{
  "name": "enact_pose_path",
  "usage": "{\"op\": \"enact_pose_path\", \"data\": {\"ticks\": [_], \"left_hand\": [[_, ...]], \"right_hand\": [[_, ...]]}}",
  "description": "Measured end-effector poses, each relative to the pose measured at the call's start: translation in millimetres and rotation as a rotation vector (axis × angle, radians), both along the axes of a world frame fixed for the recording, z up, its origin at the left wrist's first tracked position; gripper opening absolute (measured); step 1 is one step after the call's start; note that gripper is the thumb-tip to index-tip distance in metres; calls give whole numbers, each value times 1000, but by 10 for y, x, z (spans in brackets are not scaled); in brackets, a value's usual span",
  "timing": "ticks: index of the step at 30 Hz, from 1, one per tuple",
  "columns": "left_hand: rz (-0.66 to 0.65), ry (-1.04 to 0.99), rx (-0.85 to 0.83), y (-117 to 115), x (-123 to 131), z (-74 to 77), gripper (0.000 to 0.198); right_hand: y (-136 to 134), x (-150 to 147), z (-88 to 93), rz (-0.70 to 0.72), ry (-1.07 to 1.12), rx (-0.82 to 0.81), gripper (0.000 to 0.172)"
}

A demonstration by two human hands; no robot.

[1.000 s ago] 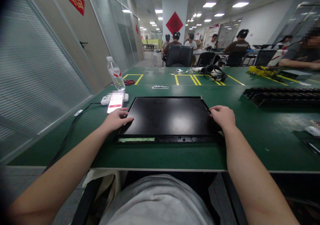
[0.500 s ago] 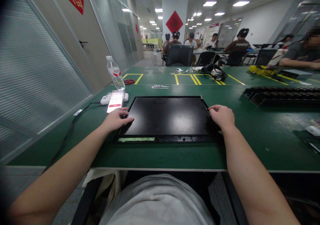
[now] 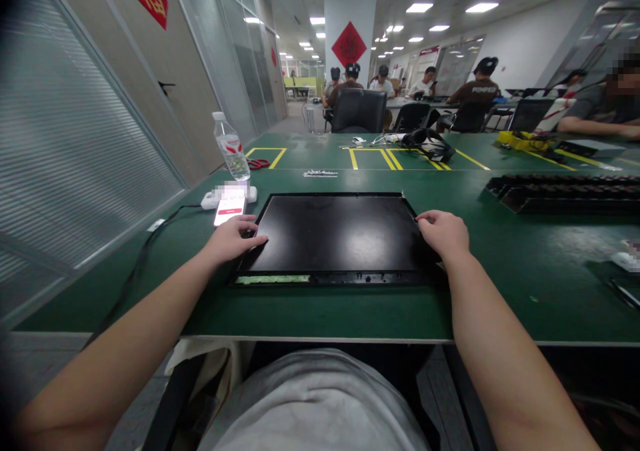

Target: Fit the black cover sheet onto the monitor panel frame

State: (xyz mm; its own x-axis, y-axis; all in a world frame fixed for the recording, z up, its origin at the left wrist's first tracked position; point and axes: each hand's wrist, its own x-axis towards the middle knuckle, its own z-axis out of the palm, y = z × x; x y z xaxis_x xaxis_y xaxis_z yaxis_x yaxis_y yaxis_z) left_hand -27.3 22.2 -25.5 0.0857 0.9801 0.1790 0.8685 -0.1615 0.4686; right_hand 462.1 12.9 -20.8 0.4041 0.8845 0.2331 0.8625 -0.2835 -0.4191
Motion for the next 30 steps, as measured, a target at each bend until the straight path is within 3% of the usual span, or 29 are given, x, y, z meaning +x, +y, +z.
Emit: {"op": "enact_pose_path", "data": {"ticks": [17,30], "left_hand": [[13,-91,-28,15,-3,-1,41],[22,-45,0,-1,6,4,44]], "right_hand": [[-26,-27,65,-35,143,-5,30],[-43,-38,96,-49,254,-21,26]]}}
